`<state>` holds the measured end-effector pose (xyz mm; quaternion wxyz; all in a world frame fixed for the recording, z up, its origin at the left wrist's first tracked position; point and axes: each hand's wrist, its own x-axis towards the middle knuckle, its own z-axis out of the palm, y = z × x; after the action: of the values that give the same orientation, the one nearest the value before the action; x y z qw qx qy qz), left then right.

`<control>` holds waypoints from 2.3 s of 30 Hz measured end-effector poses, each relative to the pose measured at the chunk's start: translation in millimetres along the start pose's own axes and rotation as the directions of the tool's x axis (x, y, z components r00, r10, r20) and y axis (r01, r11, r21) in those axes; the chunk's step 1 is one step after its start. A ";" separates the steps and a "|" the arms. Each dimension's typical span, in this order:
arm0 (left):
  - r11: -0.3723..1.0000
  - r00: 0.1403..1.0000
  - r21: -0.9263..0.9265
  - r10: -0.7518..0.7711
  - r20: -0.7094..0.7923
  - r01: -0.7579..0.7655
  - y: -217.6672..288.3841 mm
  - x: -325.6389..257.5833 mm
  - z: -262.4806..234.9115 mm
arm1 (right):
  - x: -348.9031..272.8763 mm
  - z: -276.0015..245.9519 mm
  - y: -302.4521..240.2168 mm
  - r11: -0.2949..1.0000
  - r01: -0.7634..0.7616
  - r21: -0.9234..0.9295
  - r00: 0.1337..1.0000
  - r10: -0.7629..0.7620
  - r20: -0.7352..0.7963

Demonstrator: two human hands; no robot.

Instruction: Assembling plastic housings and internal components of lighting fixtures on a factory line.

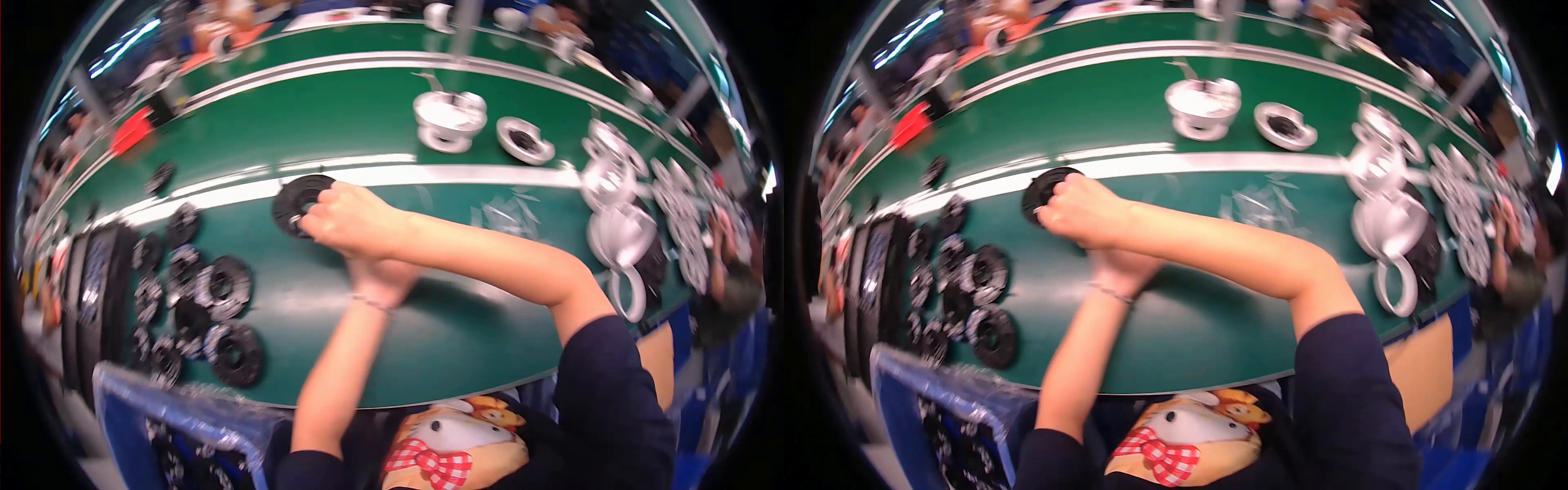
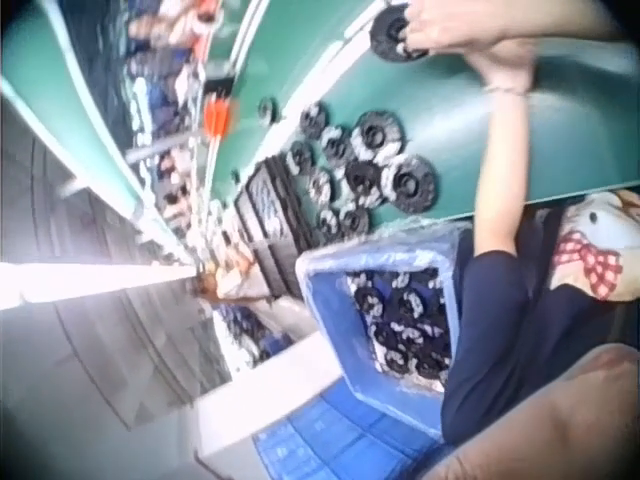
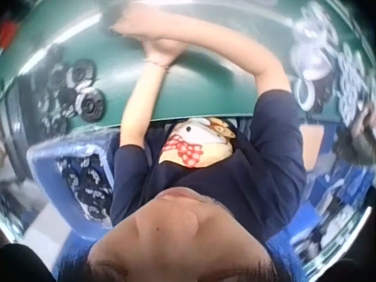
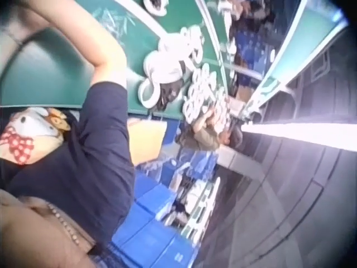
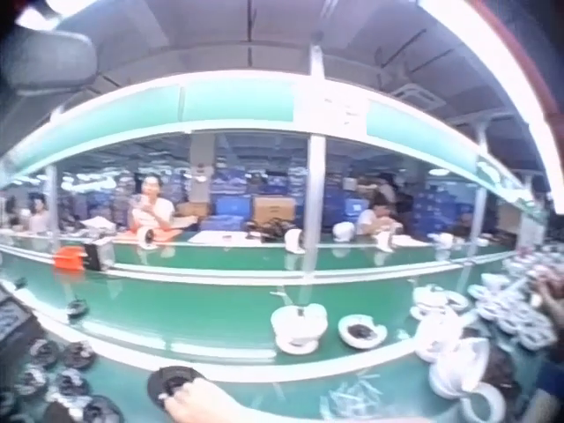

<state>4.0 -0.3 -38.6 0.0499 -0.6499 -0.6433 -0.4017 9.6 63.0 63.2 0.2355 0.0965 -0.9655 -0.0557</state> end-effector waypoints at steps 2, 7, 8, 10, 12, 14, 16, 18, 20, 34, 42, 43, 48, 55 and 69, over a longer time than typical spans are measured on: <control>-0.055 0.911 -0.979 -0.358 0.203 0.196 -23.1 4.9 -25.7 | -41.9 -42.2 -13.6 1.000 0.014 0.012 0.996 -0.013 -0.093; -0.610 0.896 -0.718 -0.031 0.443 0.334 29.4 35.4 -17.2 | -141.5 -47.5 -27.4 0.997 -0.070 0.019 0.987 0.072 -0.144; -0.569 0.881 -0.719 0.022 0.472 0.400 34.6 32.5 -18.9 | -146.0 -58.1 -32.8 0.997 -0.075 0.026 0.975 0.079 -0.209; -0.578 0.827 -0.686 -0.036 0.561 0.441 48.2 24.6 -19.5 | -166.9 -103.7 -46.1 0.979 -0.197 0.044 0.951 0.202 -0.233; -0.633 0.812 -0.562 0.193 0.551 0.532 57.0 17.3 -26.7 | -206.6 -140.1 -59.4 0.916 -0.399 0.041 0.854 0.388 -0.347; -0.701 0.766 -0.512 0.075 0.639 0.496 72.2 12.8 -25.1 | -270.0 -169.4 -61.5 0.692 -0.715 -0.099 0.664 0.627 -0.408; -0.701 0.732 -0.489 0.070 0.678 0.519 79.6 11.3 -19.8 | -343.1 -180.5 -78.6 0.272 -0.934 -0.233 0.345 0.857 -0.383; -0.672 0.711 -0.500 0.054 0.702 0.545 80.7 10.6 -15.7 | -394.9 -169.4 -104.2 0.060 -0.941 -0.332 0.196 0.898 -0.393; -0.665 0.724 -0.513 0.062 0.687 0.543 78.1 12.7 -12.7 | -426.6 -151.7 -122.2 0.018 -0.944 -0.331 0.153 0.909 -0.388; -0.758 0.781 -0.529 -0.043 0.623 0.381 62.1 17.5 -18.0 | -209.3 -86.8 -171.3 0.484 -0.818 0.312 0.555 0.806 0.205; -0.780 0.757 -0.504 -0.061 0.651 0.370 59.9 14.4 -20.7 | -195.5 -111.1 -147.0 0.365 -0.931 0.020 0.337 0.835 0.434; -0.784 0.754 -0.501 -0.065 0.653 0.367 59.7 14.8 -20.9 | -192.7 -110.8 -146.7 0.344 -0.938 0.049 0.330 0.837 0.436; -0.702 0.801 -0.638 -0.163 0.576 0.317 62.9 16.7 -24.6 | -191.2 -111.7 -120.0 0.326 -0.779 0.535 0.374 0.927 -0.021; -0.150 0.911 -0.947 -0.268 0.314 0.283 77.0 0.6 -9.0 | -165.1 -60.7 -86.6 0.240 -0.594 0.768 0.411 0.911 0.033; -0.718 0.671 -0.530 -0.118 0.732 0.452 59.8 7.0 -25.8 | -163.2 -89.6 -54.6 0.522 -0.560 0.643 0.653 0.756 -0.045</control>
<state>43.5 -19.7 9.8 -0.7492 -0.0644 -0.1564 -0.6404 202.1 38.9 61.5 0.3502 -0.2075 -0.8434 0.3507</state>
